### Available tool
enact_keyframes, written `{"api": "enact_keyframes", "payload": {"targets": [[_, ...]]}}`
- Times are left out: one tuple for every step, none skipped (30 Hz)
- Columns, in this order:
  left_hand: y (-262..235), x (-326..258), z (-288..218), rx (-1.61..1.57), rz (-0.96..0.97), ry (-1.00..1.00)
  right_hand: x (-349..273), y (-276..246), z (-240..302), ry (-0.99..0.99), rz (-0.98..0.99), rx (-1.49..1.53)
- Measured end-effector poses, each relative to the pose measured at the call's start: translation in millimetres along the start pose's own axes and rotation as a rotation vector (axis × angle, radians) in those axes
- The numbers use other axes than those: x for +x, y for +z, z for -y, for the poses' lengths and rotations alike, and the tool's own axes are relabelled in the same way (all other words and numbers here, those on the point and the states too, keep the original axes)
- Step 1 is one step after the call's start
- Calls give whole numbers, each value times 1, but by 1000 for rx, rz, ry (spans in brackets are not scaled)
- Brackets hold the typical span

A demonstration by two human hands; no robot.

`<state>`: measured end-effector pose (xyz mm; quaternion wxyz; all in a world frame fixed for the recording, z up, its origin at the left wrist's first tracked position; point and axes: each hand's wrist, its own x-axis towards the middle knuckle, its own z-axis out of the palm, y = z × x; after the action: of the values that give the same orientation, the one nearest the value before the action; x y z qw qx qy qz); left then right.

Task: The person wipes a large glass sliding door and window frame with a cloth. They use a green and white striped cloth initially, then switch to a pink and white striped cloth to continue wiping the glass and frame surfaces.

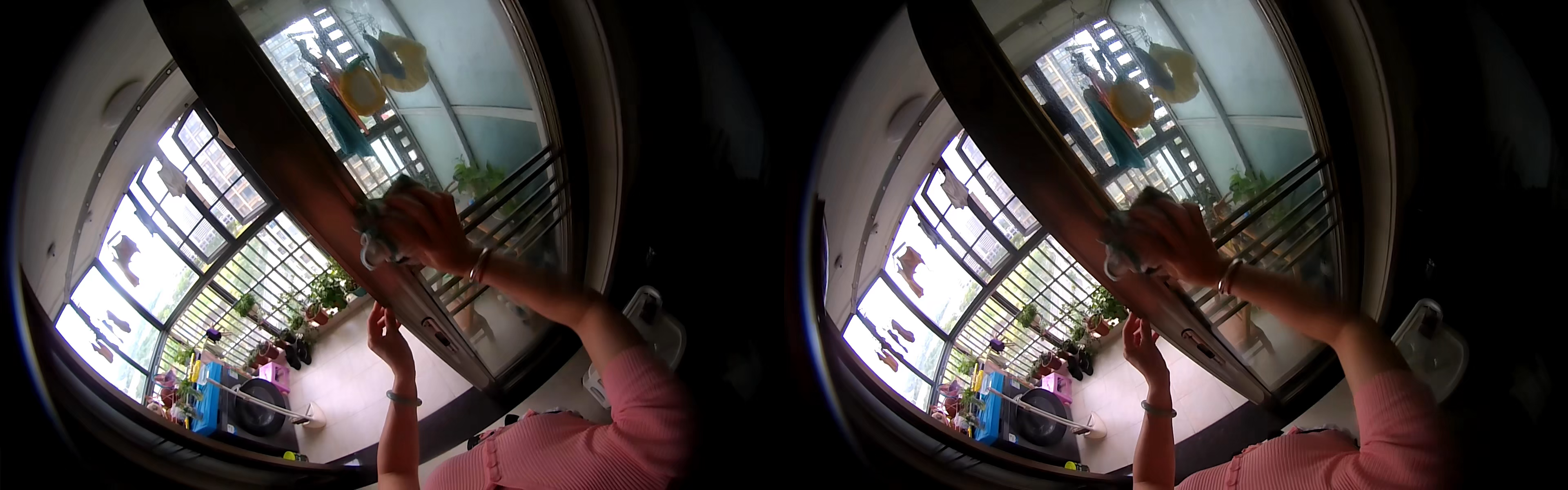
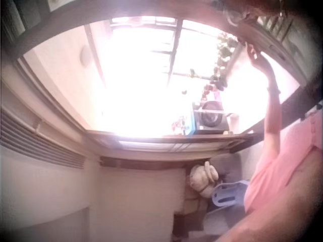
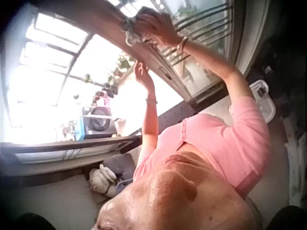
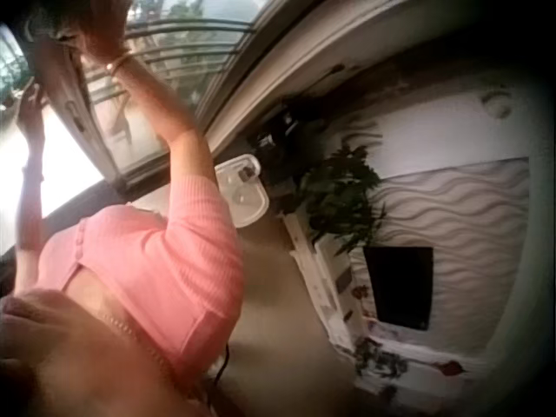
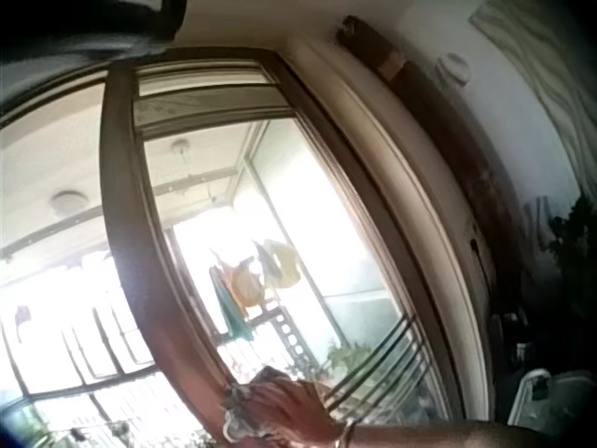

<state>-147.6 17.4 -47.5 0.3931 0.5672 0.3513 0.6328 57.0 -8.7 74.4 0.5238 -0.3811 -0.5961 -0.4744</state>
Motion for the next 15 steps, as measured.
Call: {"api": "enact_keyframes", "payload": {"targets": [[-5, 1, 1, 4, -6, 0, 9, 3, -2, -1, 11, -6], [-12, 0, 2, 11, -18, -2, 22, 6, -3, 20, 50, 15], [-10, -1, 2, 9, -25, -1, 38, 8, -10, -11, 42, -19], [-8, -3, -2, 10, -36, 0, 58, 13, -16, -40, 33, -49], [-7, -4, -5, 6, -41, 7, 83, 20, -26, -9, -16, 20], [-12, -5, -3, 60, -48, 27, 110, 33, -33, 28, -67, 104], [-14, -6, -3, 103, -47, 50, 143, 37, -40, 17, -135, 4], [-12, -6, -4, 140, -41, 77, 182, 37, -50, 3, -204, -103], [-8, -6, -5, 124, -23, 83, 227, 45, -70, -34, -283, -93], [-7, -7, -6, 117, -12, 83, 266, 53, -84, -63, -359, -72], [1, -8, -6, 84, 15, 87, 306, 37, -85, 17, -407, -157], [0, -9, -4, 64, 25, 66, 326, 35, -86, 121, -444, -217], [1, -9, -7, 36, 36, 53, 332, 40, -97, 57, -508, -208], [4, -9, -7, 2, 49, 42, 338, 43, -107, -13, -573, -201], [6, -9, -7, 12, 71, 61, 339, 47, -116, -87, -638, -199]]}}
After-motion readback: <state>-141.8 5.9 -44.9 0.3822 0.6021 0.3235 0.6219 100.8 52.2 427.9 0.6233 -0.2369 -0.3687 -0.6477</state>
